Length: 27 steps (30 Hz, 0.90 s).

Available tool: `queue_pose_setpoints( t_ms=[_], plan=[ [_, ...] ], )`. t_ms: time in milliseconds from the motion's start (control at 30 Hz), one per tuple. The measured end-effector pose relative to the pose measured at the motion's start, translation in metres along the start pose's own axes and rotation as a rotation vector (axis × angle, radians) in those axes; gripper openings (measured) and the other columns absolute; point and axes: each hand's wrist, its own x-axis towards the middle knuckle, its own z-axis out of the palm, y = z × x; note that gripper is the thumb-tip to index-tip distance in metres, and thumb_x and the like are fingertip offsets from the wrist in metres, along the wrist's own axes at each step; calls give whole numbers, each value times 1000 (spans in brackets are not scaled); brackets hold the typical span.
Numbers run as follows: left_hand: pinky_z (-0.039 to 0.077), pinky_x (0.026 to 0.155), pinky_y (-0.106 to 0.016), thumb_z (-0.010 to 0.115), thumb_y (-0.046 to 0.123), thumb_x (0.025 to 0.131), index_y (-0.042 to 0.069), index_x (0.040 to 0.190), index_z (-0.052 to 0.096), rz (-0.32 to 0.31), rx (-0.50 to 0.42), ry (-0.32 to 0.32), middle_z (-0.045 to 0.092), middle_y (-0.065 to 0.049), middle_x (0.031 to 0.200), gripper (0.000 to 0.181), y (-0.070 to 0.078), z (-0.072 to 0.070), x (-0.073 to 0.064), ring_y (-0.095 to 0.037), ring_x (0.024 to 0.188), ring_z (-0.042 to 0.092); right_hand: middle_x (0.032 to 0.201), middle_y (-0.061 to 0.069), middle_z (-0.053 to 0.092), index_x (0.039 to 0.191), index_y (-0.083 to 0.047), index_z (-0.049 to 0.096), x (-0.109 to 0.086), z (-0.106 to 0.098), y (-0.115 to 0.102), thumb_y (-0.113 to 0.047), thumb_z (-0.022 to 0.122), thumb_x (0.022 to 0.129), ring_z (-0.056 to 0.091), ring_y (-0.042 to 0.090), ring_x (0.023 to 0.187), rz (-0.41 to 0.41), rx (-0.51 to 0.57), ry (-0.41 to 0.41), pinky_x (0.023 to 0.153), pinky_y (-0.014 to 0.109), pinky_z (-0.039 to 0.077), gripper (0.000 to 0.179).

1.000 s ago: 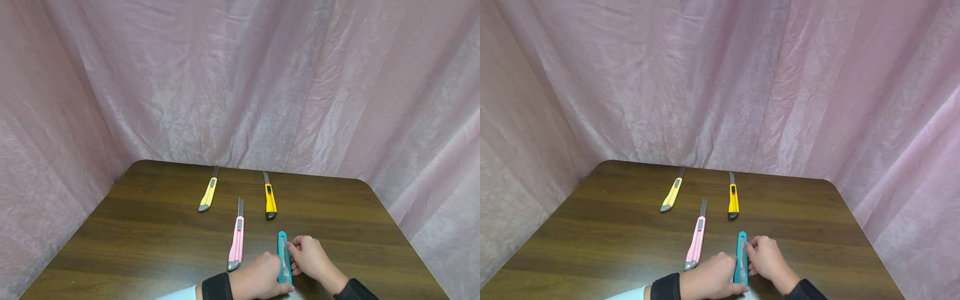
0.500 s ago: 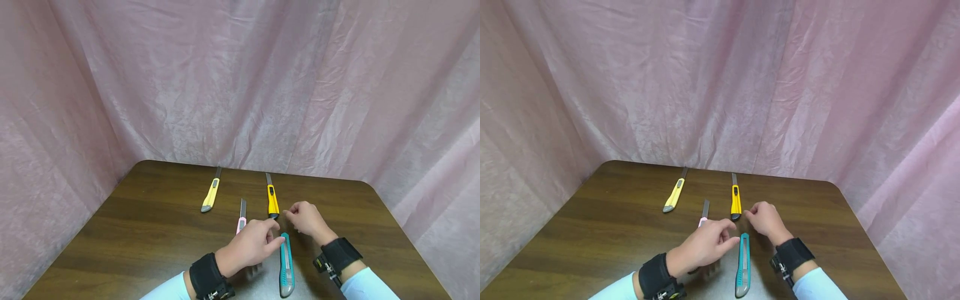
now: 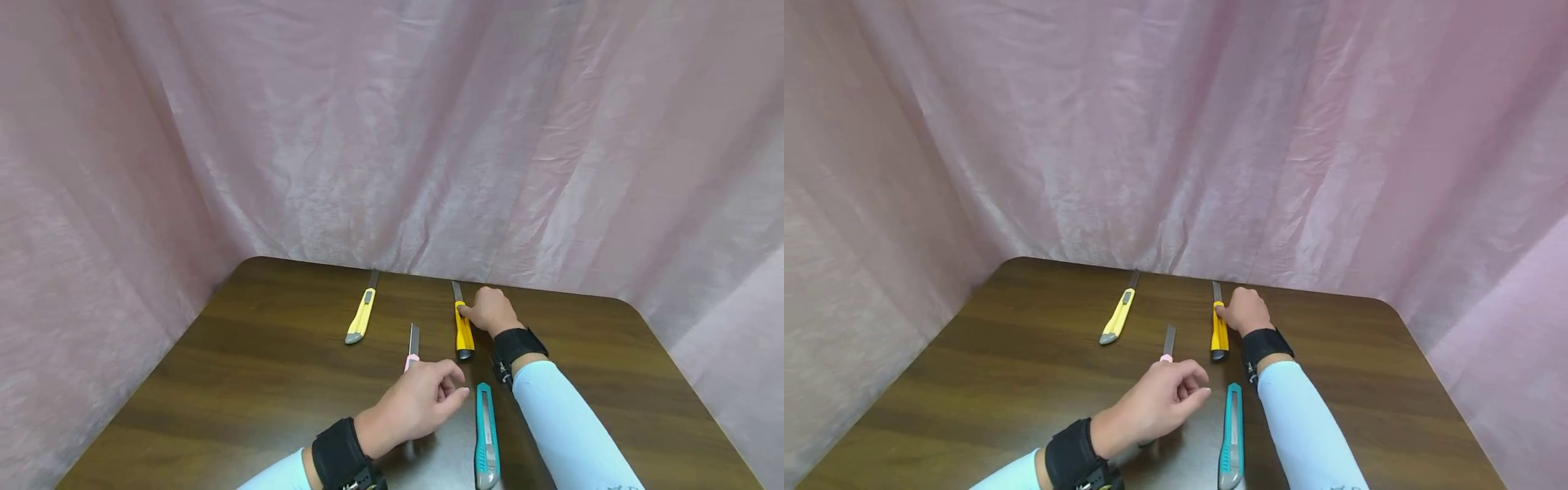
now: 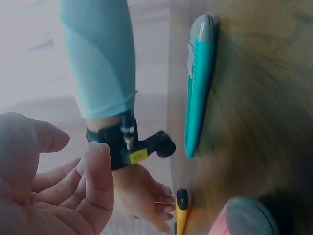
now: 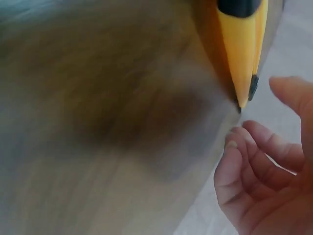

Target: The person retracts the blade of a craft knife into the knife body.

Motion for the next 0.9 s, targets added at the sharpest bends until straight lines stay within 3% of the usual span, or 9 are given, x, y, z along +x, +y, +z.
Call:
queue_pose_setpoints(
  t_ms=[167, 333, 633, 900],
  plan=[
    [44, 51, -10, 65, 21, 91, 19, 93, 58, -46, -43, 20, 50, 17, 67, 7, 0, -5, -4, 5, 54, 45, 61, 5, 48, 71, -6, 58, 7, 5, 2, -50, 69, 82, 50, 20, 52, 107, 102, -80, 42, 27, 41, 47],
    [45, 49, -10, 63, 21, 92, 18, 94, 58, -72, -65, -15, 50, 16, 68, 6, -1, -5, -7, 5, 54, 45, 67, 8, 56, 80, -4, 61, 8, 9, 0, -52, 71, 78, 55, 22, 55, 233, 185, -134, 43, 28, 48, 49],
    [44, 48, -10, 62, 19, 92, 18, 94, 58, -67, -47, -23, 49, 16, 67, 4, -2, -6, -8, 5, 53, 44, 63, 7, 57, 76, -4, 63, 7, 14, -3, -43, 76, 77, 56, 20, 55, 232, 182, -129, 45, 27, 49, 41],
    [44, 47, -11, 61, 20, 93, 17, 94, 59, -67, -61, -59, 50, 17, 66, 4, -2, -3, -6, 5, 51, 45, 53, 3, 52, 69, -5, 65, 5, 11, 4, -43, 73, 81, 51, 17, 47, 289, 214, -162, 40, 24, 43, 40]
  ],
)
